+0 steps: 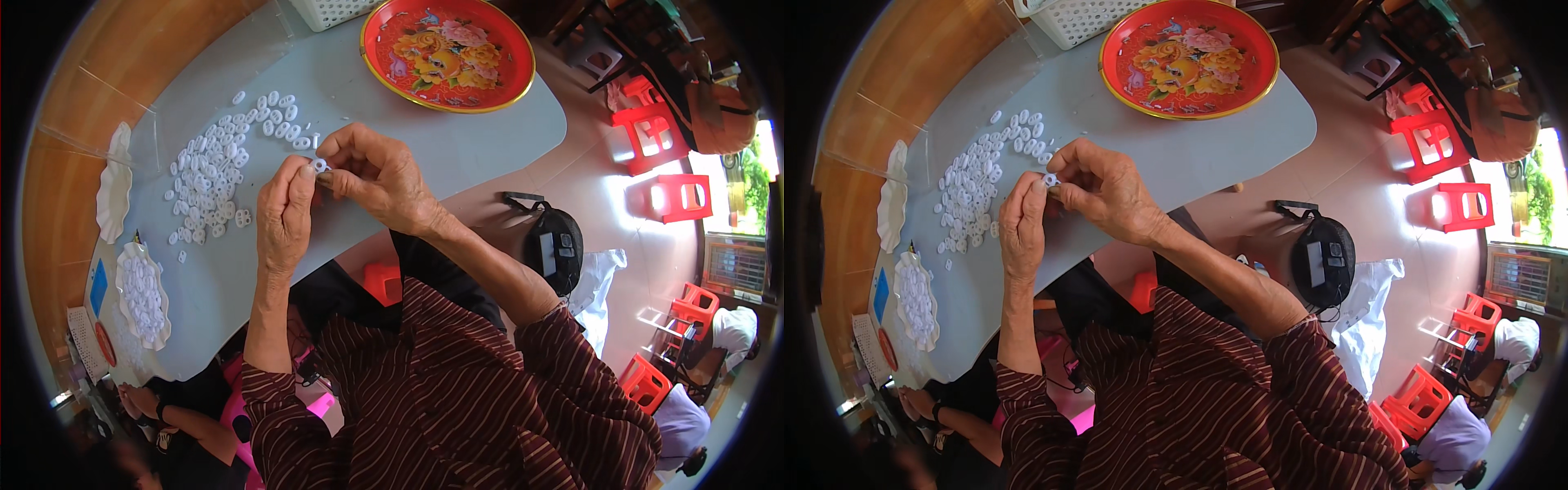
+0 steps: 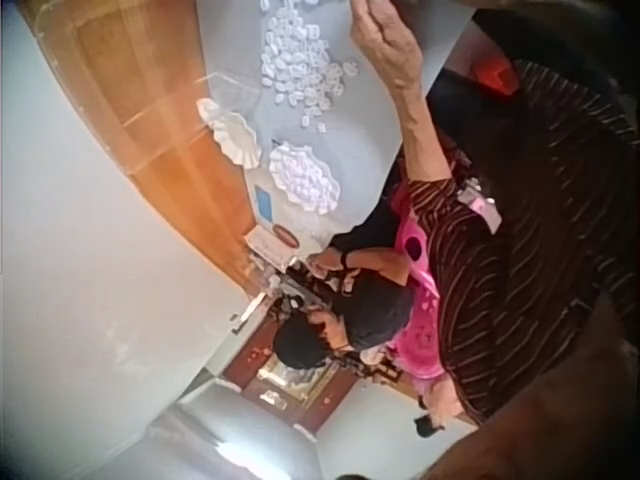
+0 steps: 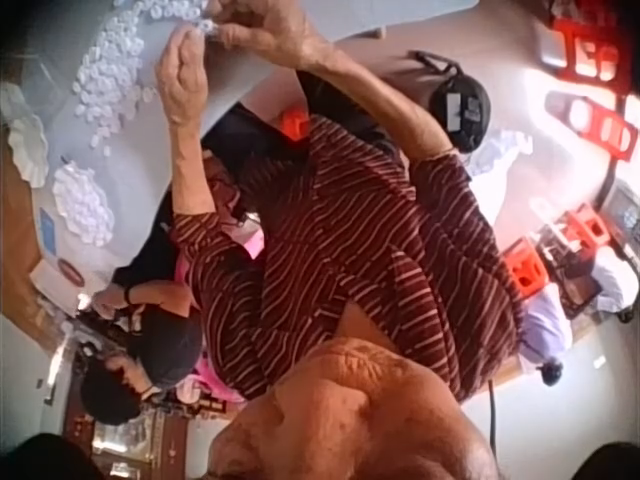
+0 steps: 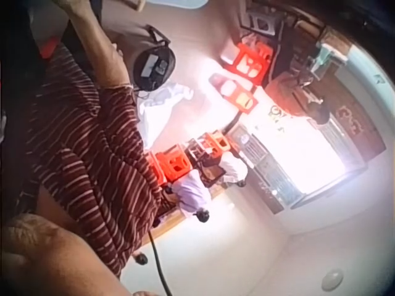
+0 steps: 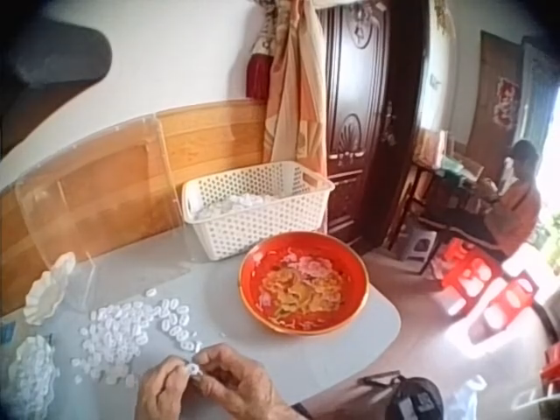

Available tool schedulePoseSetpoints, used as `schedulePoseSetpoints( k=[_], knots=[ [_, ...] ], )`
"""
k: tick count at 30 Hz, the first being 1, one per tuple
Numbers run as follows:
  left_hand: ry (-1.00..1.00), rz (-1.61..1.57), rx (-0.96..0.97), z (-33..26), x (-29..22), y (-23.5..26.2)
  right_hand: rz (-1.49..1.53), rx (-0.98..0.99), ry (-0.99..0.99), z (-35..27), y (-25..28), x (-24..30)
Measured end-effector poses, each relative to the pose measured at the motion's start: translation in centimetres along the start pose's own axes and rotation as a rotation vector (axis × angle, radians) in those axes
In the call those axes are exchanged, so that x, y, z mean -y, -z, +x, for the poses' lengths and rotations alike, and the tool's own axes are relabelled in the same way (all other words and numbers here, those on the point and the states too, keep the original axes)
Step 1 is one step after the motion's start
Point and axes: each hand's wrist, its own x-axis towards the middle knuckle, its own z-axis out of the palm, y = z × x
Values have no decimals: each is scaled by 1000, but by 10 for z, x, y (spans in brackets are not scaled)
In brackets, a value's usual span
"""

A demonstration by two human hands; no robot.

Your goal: Manually snapping together small white plastic hardware components on a table.

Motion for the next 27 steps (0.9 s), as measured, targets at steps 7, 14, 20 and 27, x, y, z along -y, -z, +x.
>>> schedulePoseSetpoints(
  k=[7,14,20,27],
  knots=[
    [-2,-73,-43,1,-2,0,44,13,-10,0,-1,1],
    [10,-93,-43,1,-5,-2,54,9,6,0,-1,1],
    [40,-38,-20,1,-4,-3,50,-10,4,0,-2,-1],
    [56,-44,-25,3,-7,-2,-85,54,-32,2,1,6]
  ],
)
